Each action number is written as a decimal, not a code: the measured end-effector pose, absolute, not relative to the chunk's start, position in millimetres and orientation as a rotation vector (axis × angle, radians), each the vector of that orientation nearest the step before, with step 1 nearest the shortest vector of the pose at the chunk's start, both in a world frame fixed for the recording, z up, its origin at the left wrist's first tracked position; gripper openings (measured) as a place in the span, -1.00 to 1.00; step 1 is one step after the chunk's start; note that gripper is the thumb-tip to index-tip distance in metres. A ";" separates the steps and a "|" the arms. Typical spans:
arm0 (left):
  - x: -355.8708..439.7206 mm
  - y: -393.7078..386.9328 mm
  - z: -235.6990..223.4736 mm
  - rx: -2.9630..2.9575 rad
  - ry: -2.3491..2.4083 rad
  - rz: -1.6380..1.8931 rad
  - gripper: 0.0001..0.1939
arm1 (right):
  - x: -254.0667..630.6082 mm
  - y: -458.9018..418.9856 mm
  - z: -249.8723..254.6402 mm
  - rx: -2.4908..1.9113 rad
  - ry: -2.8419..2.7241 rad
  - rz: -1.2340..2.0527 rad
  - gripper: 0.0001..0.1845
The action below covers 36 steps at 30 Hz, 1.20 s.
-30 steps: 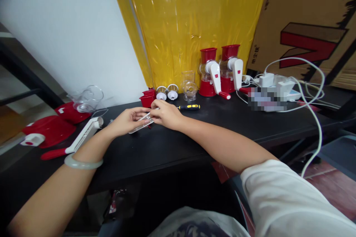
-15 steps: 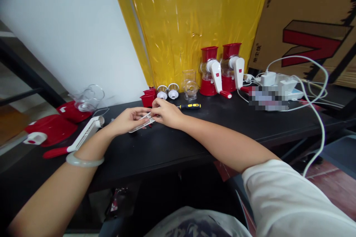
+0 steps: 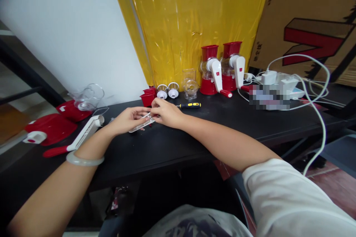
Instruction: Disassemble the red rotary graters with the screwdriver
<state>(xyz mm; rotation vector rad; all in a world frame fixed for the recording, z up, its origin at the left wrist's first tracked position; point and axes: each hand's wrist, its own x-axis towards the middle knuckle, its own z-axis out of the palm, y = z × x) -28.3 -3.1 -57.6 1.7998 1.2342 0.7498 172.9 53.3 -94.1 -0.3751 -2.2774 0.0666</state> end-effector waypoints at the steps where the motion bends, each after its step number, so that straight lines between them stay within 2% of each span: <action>1: -28.6 -3.0 -57.7 1.802 1.225 0.746 -0.45 | 173.2 52.3 -93.4 -0.384 -2.278 0.059 -0.92; 36: -37.1 -1.9 -49.4 1.759 1.219 0.679 -0.44 | 178.6 50.7 -86.2 -0.294 -2.416 0.130 -0.91</action>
